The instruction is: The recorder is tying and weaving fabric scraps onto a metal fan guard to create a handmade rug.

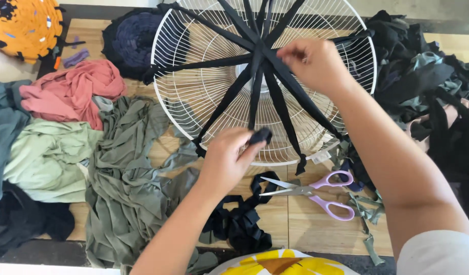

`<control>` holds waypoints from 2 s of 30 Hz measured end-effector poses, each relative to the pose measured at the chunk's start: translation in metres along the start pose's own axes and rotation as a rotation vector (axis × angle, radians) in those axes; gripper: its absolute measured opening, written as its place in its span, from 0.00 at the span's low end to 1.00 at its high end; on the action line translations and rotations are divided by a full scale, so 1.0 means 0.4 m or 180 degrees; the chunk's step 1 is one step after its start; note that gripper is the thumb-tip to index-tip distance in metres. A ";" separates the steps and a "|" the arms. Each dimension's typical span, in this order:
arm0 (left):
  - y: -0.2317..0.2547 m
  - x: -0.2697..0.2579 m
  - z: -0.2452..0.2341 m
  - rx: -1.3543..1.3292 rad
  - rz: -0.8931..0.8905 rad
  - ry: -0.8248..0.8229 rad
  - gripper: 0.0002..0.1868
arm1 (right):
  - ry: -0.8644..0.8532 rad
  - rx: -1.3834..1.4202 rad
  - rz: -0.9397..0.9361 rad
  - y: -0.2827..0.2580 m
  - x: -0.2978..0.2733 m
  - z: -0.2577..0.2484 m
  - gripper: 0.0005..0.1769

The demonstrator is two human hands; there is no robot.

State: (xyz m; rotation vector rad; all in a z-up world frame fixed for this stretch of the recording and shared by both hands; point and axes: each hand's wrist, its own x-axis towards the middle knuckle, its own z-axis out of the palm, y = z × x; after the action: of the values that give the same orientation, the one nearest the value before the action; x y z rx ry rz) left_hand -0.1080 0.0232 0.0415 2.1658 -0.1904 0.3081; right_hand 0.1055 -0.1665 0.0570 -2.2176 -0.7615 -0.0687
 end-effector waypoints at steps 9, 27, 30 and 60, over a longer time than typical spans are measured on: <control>0.002 -0.142 -0.010 -0.0631 0.0616 0.0257 0.13 | -0.0562 -0.0443 -0.1320 -0.168 -0.237 0.076 0.11; 0.022 -0.260 -0.034 0.0025 0.0435 0.0335 0.17 | 0.0224 -0.0117 -0.0482 -0.276 -0.484 0.184 0.26; 0.022 -0.276 -0.028 0.0041 0.0255 0.0650 0.15 | 0.0002 0.0350 -0.0293 -0.311 -0.501 0.182 0.26; 0.063 -0.248 0.033 0.0406 0.1291 -0.0357 0.21 | -0.0085 0.0887 0.1515 -0.182 -0.496 0.147 0.14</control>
State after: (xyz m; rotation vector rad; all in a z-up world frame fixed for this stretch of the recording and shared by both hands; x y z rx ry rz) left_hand -0.2072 0.0001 0.0253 2.2618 -0.6945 0.4372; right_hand -0.1075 -0.1874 0.0086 -2.0744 -0.2230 0.2854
